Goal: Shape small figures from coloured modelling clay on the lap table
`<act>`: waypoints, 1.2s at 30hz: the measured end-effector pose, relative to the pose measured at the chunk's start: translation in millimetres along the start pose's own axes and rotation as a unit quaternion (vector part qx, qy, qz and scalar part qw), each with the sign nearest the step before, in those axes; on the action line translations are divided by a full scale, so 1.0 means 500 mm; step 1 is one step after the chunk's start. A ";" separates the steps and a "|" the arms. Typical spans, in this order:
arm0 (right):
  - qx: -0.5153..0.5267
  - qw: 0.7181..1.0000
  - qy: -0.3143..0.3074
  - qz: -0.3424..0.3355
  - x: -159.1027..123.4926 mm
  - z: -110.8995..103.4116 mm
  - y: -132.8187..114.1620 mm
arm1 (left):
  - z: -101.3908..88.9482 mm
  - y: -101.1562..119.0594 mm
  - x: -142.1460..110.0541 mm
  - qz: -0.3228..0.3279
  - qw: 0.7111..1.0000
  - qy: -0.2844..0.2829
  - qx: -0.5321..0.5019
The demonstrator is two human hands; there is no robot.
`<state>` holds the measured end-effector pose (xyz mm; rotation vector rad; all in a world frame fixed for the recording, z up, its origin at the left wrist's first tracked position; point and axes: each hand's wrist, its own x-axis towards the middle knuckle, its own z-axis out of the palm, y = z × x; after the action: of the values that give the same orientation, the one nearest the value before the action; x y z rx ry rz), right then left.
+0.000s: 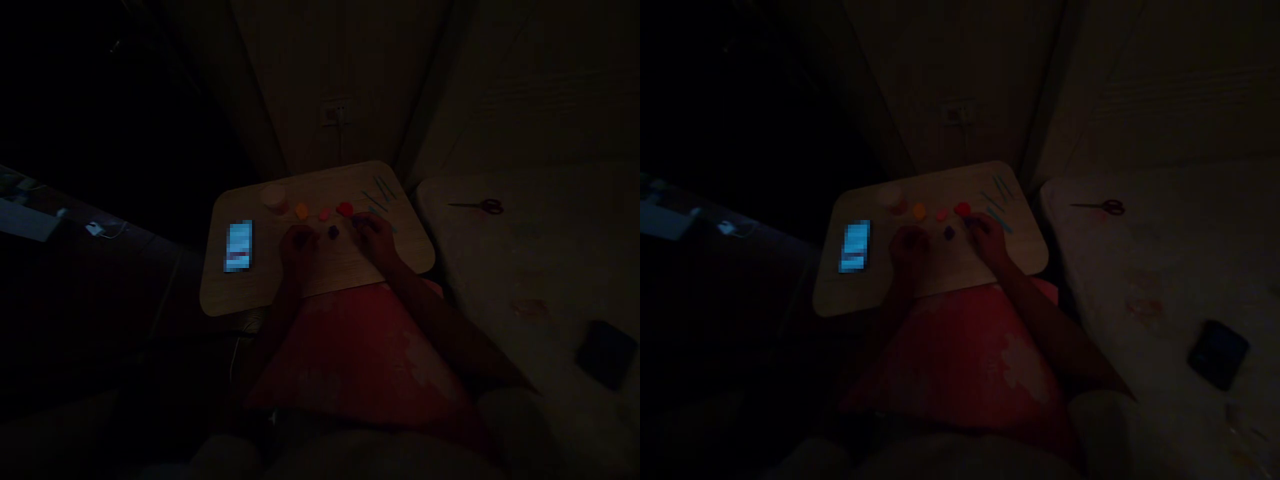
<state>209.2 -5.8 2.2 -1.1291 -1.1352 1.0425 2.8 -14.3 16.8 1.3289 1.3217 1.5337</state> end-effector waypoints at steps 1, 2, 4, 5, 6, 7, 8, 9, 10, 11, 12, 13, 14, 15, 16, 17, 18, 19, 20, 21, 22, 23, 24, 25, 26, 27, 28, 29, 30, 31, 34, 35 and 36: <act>0.007 1.000 0.004 0.002 -0.001 0.001 -0.001 | 0.001 -0.001 0.000 0.007 1.000 0.001 0.000; 0.015 1.000 0.011 0.003 -0.001 0.001 -0.002 | 0.001 -0.002 0.001 0.013 1.000 0.000 -0.001; 0.023 1.000 0.019 0.005 -0.002 0.003 -0.004 | 0.002 -0.005 0.002 0.019 1.000 0.000 -0.008; 0.022 1.000 0.019 0.003 -0.002 0.003 -0.004 | 0.003 -0.007 0.003 0.019 1.000 -0.001 -0.014; 0.022 1.000 0.020 0.002 -0.002 0.003 -0.004 | 0.003 -0.008 0.003 0.017 1.000 -0.004 -0.021; 0.023 0.999 0.021 0.001 -0.002 0.003 -0.003 | 0.003 -0.009 0.003 0.015 0.999 -0.011 -0.028; 0.026 0.999 0.022 0.001 -0.001 0.003 -0.003 | 0.003 -0.009 0.003 0.014 0.999 -0.018 -0.033; 0.028 0.999 0.022 0.001 -0.001 0.003 -0.003 | 0.003 -0.009 0.003 0.014 0.999 -0.027 -0.036; 0.029 0.999 0.021 0.000 0.000 0.003 -0.003 | 0.002 -0.008 0.003 0.015 0.999 -0.035 -0.037; 0.028 0.999 0.019 -0.001 0.000 0.003 -0.003 | 0.002 -0.007 0.003 0.014 0.998 -0.041 -0.035; 0.024 1.000 0.016 -0.001 0.000 0.003 -0.003 | 0.001 -0.006 0.003 0.011 0.998 -0.044 -0.031; 0.020 1.000 0.014 -0.003 0.000 0.003 -0.004 | 0.000 -0.006 0.002 0.006 0.999 -0.043 -0.024; 0.016 1.000 0.013 -0.004 0.000 0.003 -0.004 | 0.000 -0.005 0.002 0.000 0.999 -0.043 -0.015; 0.014 1.000 0.014 -0.006 -0.001 0.004 -0.005 | 0.000 -0.005 0.001 -0.006 0.999 -0.041 -0.005; 0.014 1.000 0.015 -0.006 -0.001 0.004 -0.005 | 0.000 -0.005 0.001 -0.011 0.999 -0.039 0.007; 0.015 1.000 0.016 -0.006 -0.002 0.005 -0.005 | 0.000 -0.005 0.000 -0.015 0.999 -0.037 0.017; 0.016 1.000 0.016 -0.006 -0.003 0.005 -0.005 | 0.000 -0.004 -0.001 -0.018 0.999 -0.037 0.024; 0.018 1.000 0.016 -0.005 -0.003 0.005 -0.005 | 0.000 -0.003 -0.001 -0.021 0.999 -0.036 0.027; 0.021 1.000 0.017 -0.003 -0.003 0.005 -0.005 | 0.000 -0.001 -0.002 -0.024 0.999 -0.034 0.027; 0.025 0.999 0.020 -0.001 -0.003 0.005 -0.005 | 0.001 0.001 -0.003 -0.028 0.999 -0.032 0.025; 0.030 0.999 0.022 0.001 -0.003 0.005 -0.004 | 0.001 0.004 -0.003 -0.031 0.999 -0.032 0.022; 0.033 0.999 0.023 0.002 -0.003 0.005 -0.004 | 0.001 0.006 -0.004 -0.033 0.999 -0.032 0.019; 0.036 0.999 0.023 0.003 -0.002 0.005 -0.003 | 0.001 0.008 -0.003 -0.033 0.999 -0.033 0.017; 0.036 0.999 0.022 0.005 -0.001 0.004 -0.002 | 0.001 0.008 -0.003 -0.030 0.999 -0.034 0.018; 0.034 0.999 0.020 0.006 -0.001 0.004 -0.001 | 0.001 0.007 -0.002 -0.025 0.999 -0.035 0.019; 0.030 0.999 0.017 0.005 0.000 0.003 0.000 | 0.001 0.005 -0.001 -0.019 0.999 -0.036 0.020; 0.026 1.000 0.017 0.002 0.000 0.003 0.001 | 0.001 0.002 0.000 -0.014 0.999 -0.035 0.019; 0.021 1.000 0.019 -0.002 0.000 0.003 0.002 | 0.001 -0.002 0.001 -0.011 0.999 -0.035 0.014; 0.017 1.000 0.019 -0.005 0.000 0.003 0.003 | 0.002 -0.007 0.002 -0.009 0.999 -0.037 0.004; 0.016 1.000 0.019 -0.007 0.000 0.003 0.003 | 0.002 -0.010 0.002 -0.007 0.999 -0.038 -0.007; 0.025 0.999 0.022 -0.002 -0.001 0.003 0.001 | 0.001 -0.013 0.000 0.002 0.999 -0.049 -0.018; 0.028 0.999 0.023 0.000 -0.001 0.003 0.000 | 0.001 -0.012 -0.001 0.004 0.999 -0.053 -0.014; 0.031 0.999 0.025 0.002 -0.002 0.003 -0.001 | 0.000 -0.009 -0.001 0.005 0.999 -0.053 -0.010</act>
<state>207.5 -6.5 2.5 -1.1030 -1.0554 1.0396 2.5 -13.8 12.1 1.3866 1.2323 1.4588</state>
